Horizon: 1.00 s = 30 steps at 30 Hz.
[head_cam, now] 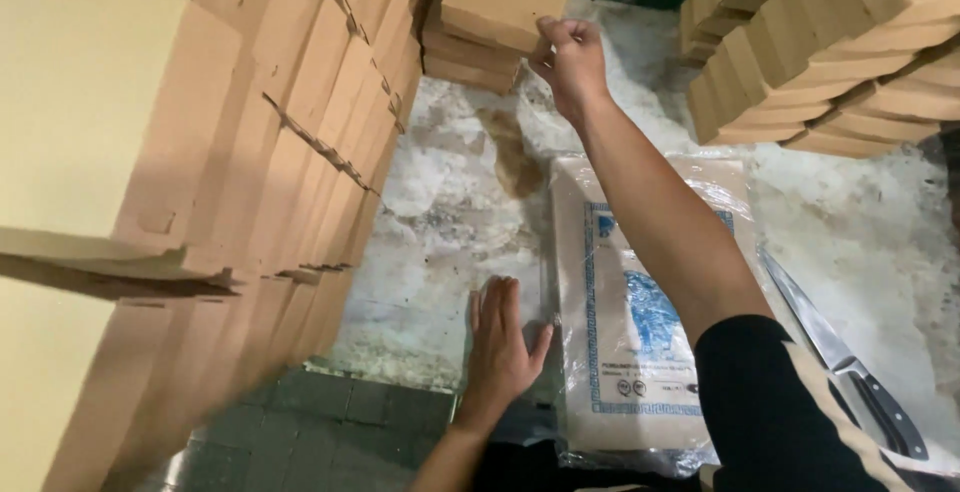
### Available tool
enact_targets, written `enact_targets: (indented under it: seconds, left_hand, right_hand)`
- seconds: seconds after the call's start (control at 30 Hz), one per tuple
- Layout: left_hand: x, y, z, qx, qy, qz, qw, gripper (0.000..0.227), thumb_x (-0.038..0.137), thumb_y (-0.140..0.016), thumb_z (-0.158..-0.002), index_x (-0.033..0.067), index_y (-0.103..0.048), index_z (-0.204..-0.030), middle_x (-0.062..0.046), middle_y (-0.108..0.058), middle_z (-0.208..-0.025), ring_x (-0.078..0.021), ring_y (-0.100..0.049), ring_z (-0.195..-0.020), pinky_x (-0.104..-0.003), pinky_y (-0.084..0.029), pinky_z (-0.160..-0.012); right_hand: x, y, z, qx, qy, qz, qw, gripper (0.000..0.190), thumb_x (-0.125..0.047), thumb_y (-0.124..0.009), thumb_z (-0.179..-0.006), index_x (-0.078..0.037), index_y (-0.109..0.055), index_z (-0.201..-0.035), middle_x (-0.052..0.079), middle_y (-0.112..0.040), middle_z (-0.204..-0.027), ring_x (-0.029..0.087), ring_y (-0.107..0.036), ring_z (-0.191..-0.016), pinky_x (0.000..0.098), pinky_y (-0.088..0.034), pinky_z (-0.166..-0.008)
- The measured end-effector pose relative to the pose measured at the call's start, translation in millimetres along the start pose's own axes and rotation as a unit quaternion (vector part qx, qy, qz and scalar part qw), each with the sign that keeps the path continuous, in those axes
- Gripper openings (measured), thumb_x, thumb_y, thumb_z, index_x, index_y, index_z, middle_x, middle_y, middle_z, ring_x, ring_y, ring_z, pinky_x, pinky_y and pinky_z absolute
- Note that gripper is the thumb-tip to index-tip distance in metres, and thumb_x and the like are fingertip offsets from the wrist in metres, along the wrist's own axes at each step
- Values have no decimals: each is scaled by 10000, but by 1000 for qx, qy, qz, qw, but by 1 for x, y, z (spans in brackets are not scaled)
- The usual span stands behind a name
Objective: The person repeatedly opens and closes small cardboard boxes, then folds sheets of paper on a workbench. They use a knife to trim the folded paper and place the trimmed pieces into a box.
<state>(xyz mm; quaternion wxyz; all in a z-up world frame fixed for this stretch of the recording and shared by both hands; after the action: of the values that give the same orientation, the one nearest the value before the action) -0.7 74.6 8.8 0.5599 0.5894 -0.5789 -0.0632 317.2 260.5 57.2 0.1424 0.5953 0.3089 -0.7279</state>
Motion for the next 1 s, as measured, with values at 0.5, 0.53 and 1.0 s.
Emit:
enact_targets:
  seconds: [0.5, 0.53, 1.0]
  left_hand:
    - [-10, -20, -8, -30, 17, 47, 998, 620, 377, -549, -948, 7, -389, -1419, -205, -446, -1423, -393, -363, -1391, -592, -143, -1176]
    - [-11, -21, -2, -14, 10, 63, 998, 657, 372, -596, -926, 2, -392, -1429, -212, -430, -1415, -416, -379, -1376, -613, -124, -1158]
    - [167, -56, 70, -191, -367, 59, 909, 572, 626, -648, -784, 110, -635, -1031, -81, -575, -969, -285, -565, -879, -435, -425, -755]
  right_hand:
    - [-33, 97, 99, -150, -20, 262, 953, 234, -254, -604, -930, -124, -598, -1126, 33, -608, -1165, 150, -600, -1041, 339, -506, -889]
    - [-36, 112, 127, -233, 41, 249, 939, 306, -230, -640, -943, -60, -613, -1195, 83, -616, -1106, 159, -606, -979, 357, -545, -864]
    - [-65, 297, 454, -280, 0, 453, 846, 136, -211, -724, -853, -80, -761, -853, 120, -756, -783, 267, -743, -700, 381, -591, -646]
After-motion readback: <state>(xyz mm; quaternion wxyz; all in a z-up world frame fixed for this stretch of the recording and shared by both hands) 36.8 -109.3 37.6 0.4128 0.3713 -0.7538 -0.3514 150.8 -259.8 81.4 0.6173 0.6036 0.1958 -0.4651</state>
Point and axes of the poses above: each hand's wrist, its own z-axis away from the middle knuckle, its own y-axis out of the back of the hand, x = y × z, the point moved 8 cm from there along -z, towards the middle knuckle
